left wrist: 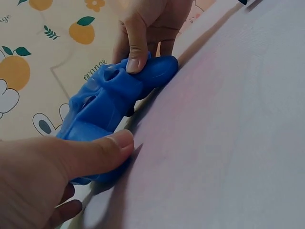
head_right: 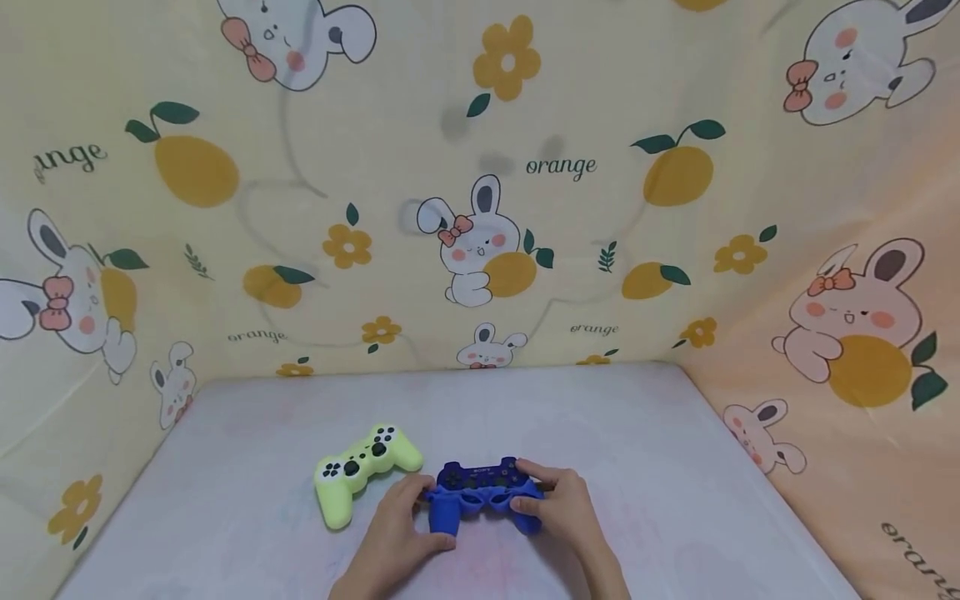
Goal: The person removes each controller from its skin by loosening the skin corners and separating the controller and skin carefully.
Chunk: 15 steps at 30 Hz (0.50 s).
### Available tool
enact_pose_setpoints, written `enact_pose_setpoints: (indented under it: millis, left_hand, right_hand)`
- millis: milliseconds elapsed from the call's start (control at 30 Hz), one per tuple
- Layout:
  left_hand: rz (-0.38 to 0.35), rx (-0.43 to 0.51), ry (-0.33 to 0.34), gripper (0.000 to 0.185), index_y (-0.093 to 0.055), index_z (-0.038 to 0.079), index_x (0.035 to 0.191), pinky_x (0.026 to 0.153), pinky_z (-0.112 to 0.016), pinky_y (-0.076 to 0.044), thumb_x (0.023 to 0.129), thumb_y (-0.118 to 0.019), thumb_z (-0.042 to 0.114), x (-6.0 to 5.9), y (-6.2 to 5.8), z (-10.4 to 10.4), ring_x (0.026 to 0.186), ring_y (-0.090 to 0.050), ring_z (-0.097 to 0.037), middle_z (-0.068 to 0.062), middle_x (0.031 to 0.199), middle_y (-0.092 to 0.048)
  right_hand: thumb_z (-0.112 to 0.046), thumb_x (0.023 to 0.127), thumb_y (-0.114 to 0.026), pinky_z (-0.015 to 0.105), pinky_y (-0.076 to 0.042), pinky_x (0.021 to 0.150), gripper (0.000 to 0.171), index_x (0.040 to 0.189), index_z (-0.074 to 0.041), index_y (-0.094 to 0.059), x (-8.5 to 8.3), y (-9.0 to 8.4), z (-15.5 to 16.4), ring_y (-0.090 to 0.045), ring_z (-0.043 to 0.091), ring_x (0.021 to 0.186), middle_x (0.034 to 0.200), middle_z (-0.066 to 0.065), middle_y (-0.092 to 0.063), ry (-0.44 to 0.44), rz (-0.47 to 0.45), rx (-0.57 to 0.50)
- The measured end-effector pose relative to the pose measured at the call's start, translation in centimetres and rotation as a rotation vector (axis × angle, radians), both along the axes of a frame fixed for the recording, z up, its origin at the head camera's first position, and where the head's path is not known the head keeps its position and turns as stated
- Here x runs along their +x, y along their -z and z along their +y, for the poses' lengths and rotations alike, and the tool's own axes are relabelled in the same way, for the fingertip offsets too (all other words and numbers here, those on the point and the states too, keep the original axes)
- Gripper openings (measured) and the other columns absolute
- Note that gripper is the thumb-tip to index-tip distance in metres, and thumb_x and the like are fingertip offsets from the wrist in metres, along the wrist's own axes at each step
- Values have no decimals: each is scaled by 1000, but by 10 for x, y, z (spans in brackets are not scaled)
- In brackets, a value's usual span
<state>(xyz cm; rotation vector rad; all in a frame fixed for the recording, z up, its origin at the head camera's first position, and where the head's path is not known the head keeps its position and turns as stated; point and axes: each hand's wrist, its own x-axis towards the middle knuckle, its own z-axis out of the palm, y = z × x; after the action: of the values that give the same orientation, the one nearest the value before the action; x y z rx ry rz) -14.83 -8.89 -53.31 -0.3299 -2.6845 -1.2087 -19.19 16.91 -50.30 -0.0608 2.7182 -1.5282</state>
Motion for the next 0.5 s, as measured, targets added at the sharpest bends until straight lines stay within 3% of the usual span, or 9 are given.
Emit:
enact_pose_setpoints:
  millis: [267,500]
  left_hand:
    - [96,-46,-13,50,-62,17,98,87,-40,-47,64,-92,36,1,-1,-3,95,-55,-14,8,99,-59]
    - [121,-83,15,41,-62,19,89,74,-33,-47,67,-90,38,1,-2,-4,81,-49,-8,13,86,-54]
  right_hand:
    - [-10,66,-90,40,-53,81,54,117,-18,-74,1,1,-5,-65,25,97,109,12,-70,17,9,-36]
    - [-13,69,-90,42,-53,82,54,120,-20,-73,3,3,-3,-64,31,102,115,13,-68,7,13,-18]
